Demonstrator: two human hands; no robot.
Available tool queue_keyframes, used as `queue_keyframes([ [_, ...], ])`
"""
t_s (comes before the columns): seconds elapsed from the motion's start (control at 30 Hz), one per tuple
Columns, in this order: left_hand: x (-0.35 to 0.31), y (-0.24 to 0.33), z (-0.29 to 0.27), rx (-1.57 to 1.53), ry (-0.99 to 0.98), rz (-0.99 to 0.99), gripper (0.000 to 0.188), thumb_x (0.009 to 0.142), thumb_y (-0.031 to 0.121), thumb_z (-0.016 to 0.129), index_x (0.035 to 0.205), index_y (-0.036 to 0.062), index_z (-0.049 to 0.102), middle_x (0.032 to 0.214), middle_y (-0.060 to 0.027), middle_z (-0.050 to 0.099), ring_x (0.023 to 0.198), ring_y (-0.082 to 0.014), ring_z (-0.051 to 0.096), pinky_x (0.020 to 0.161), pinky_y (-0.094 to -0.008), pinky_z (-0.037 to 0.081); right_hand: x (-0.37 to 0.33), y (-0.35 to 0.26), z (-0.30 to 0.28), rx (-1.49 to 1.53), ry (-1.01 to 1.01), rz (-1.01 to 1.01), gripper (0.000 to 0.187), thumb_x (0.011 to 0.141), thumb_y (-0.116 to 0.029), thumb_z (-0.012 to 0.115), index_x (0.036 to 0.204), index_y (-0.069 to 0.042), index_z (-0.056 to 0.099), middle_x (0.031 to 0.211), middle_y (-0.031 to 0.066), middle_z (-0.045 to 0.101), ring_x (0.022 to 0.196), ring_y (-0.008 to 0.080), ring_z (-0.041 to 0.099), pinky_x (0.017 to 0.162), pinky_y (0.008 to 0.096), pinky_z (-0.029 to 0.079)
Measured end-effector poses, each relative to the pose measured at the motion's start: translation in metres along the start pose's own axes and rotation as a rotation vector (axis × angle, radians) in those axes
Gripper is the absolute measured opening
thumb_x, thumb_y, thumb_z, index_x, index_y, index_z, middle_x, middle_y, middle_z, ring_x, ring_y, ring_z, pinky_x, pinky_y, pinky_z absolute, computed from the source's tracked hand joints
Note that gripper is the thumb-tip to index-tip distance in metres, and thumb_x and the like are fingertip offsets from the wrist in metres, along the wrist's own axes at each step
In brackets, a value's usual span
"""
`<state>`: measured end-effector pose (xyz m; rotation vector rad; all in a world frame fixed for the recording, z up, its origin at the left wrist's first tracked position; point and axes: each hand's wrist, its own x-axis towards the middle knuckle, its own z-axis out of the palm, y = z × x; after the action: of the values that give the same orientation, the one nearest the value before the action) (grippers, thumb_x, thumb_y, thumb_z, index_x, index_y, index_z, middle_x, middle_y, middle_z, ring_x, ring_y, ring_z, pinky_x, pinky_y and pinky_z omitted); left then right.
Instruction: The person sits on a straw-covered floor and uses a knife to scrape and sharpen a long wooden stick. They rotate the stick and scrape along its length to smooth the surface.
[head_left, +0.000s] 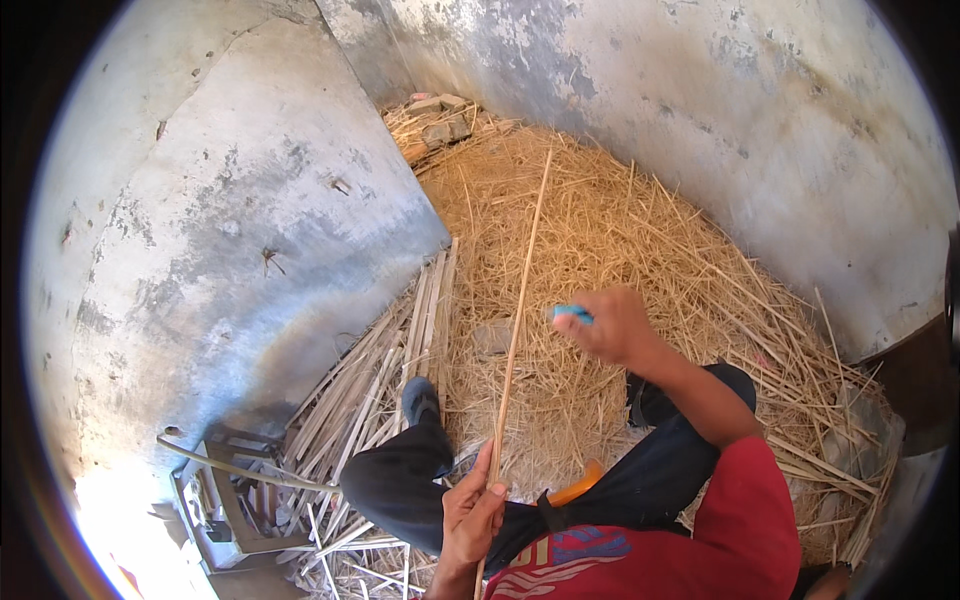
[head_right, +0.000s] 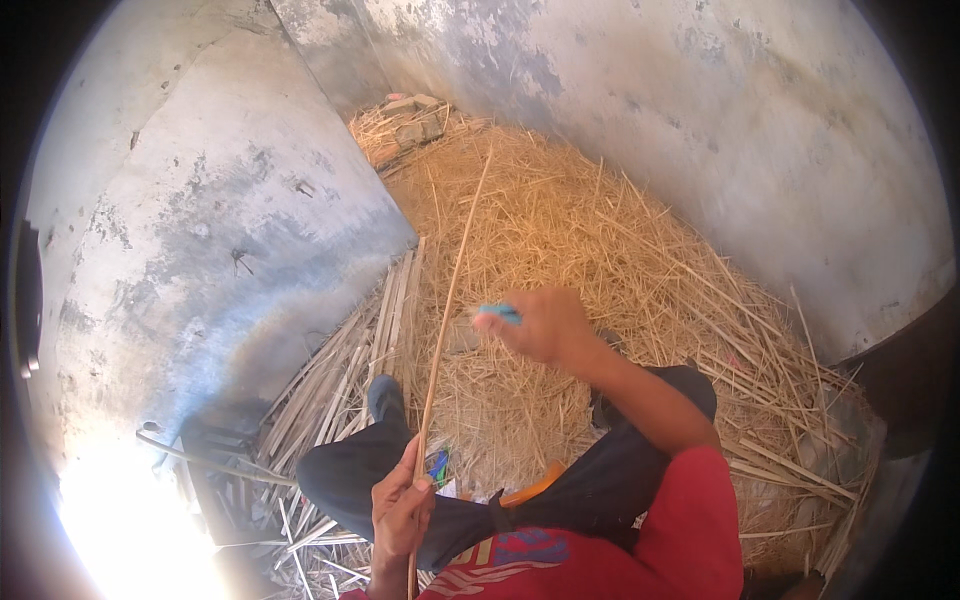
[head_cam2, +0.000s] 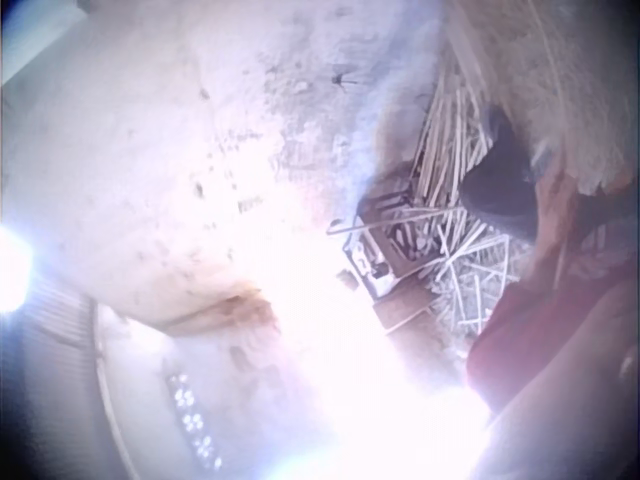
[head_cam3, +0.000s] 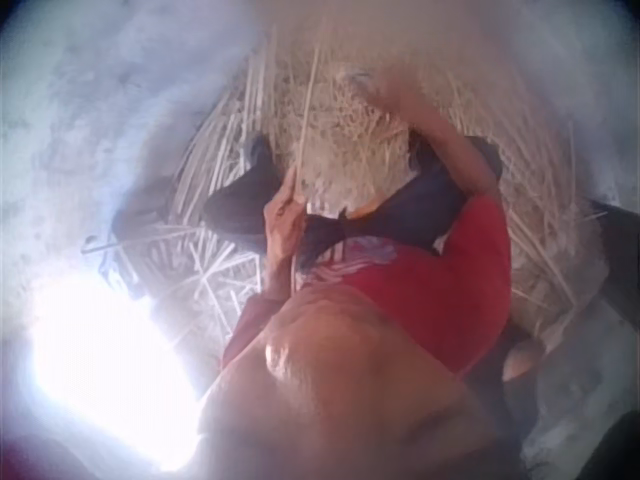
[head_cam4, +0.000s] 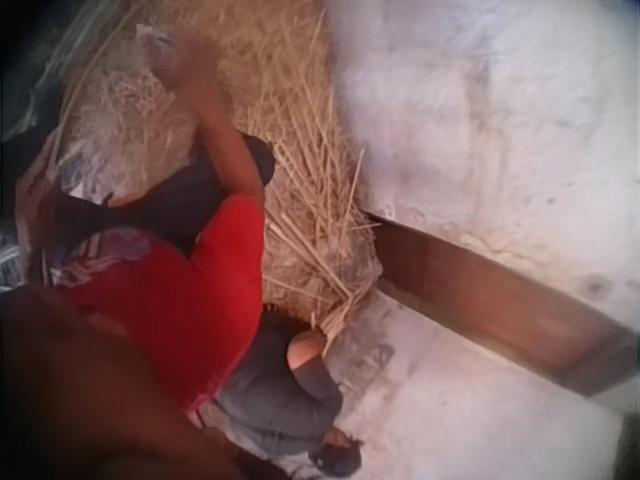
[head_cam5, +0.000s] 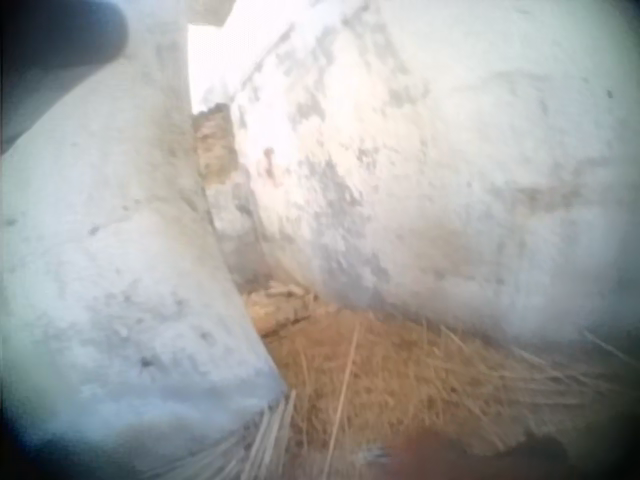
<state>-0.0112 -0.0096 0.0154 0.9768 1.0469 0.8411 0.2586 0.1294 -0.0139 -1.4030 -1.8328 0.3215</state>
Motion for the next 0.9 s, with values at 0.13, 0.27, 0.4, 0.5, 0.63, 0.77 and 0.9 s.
queue_keyframes([
  [0.13,0.006,-0.005,0.006,0.010,-0.007,-0.050,0.056,0.092,0.010,0.055,0.142,-0.0038,0.033,0.062,0.0042,0.048,0.049,-0.0022,0.041,0.045,-0.0169,0.031,-0.021,-0.027,0.015,-0.157,-0.095,-0.266,0.062,0.080,-0.072,0.051,0.059,-0.014,0.062,0.045,0.0054,0.049,0.040,0.0241,0.053,0.039,0.0368,0.040],
  [0.27,-0.003,-0.009,0.007,0.058,-0.034,-0.062,0.056,0.092,0.010,0.055,0.142,-0.0034,0.033,0.062,0.0043,0.047,0.050,-0.0021,0.040,0.046,-0.0170,0.031,0.006,0.021,0.015,-0.141,-0.080,0.057,0.065,0.077,-0.075,0.050,0.061,-0.013,0.063,0.045,0.0059,0.050,0.040,0.0236,0.054,0.039,0.0371,0.041],
  [0.4,-0.003,-0.018,0.003,0.074,0.013,-0.118,0.054,0.093,0.010,0.053,0.142,-0.0026,0.034,0.064,0.0042,0.047,0.052,-0.0022,0.039,0.048,-0.0168,0.031,-0.001,0.027,0.020,-0.254,-0.152,-0.028,0.067,0.077,-0.076,0.050,0.061,-0.013,0.063,0.045,0.0059,0.051,0.040,0.0234,0.055,0.039,0.0378,0.042],
  [0.5,0.005,-0.012,0.002,0.017,0.005,-0.044,0.054,0.094,0.010,0.053,0.142,-0.0019,0.034,0.067,0.0040,0.048,0.053,-0.0020,0.039,0.048,-0.0167,0.031,-0.027,-0.008,0.034,-0.248,-0.178,-0.205,0.068,0.078,-0.077,0.047,0.059,-0.013,0.060,0.045,0.0070,0.052,0.041,0.0239,0.055,0.039,0.0381,0.042],
  [0.63,-0.007,-0.006,0.004,0.122,0.006,-0.070,0.053,0.094,0.011,0.053,0.142,-0.0024,0.033,0.069,0.0038,0.048,0.055,-0.0019,0.040,0.049,-0.0168,0.031,-0.006,0.013,0.028,-0.196,-0.129,-0.047,0.068,0.077,-0.077,0.048,0.058,-0.012,0.056,0.047,0.0102,0.053,0.043,0.0277,0.056,0.040,0.0401,0.043],
  [0.77,-0.012,-0.008,0.004,0.139,-0.009,-0.094,0.054,0.095,0.013,0.052,0.142,-0.0025,0.033,0.069,0.0039,0.048,0.056,-0.0019,0.039,0.050,-0.0168,0.031,-0.003,0.035,0.034,-0.173,-0.103,0.016,0.067,0.077,-0.076,0.049,0.056,-0.012,0.055,0.046,0.0099,0.051,0.041,0.0277,0.054,0.039,0.0388,0.042],
  [0.9,-0.004,-0.010,0.000,0.124,-0.015,-0.055,0.054,0.095,0.012,0.052,0.143,-0.0016,0.032,0.069,0.0047,0.047,0.056,-0.0016,0.038,0.050,-0.0169,0.031,-0.032,-0.018,0.033,-0.173,-0.234,-0.234,0.069,0.080,-0.076,0.045,0.053,-0.013,0.054,0.045,0.0086,0.049,0.039,0.0249,0.053,0.040,0.0369,0.042],
])
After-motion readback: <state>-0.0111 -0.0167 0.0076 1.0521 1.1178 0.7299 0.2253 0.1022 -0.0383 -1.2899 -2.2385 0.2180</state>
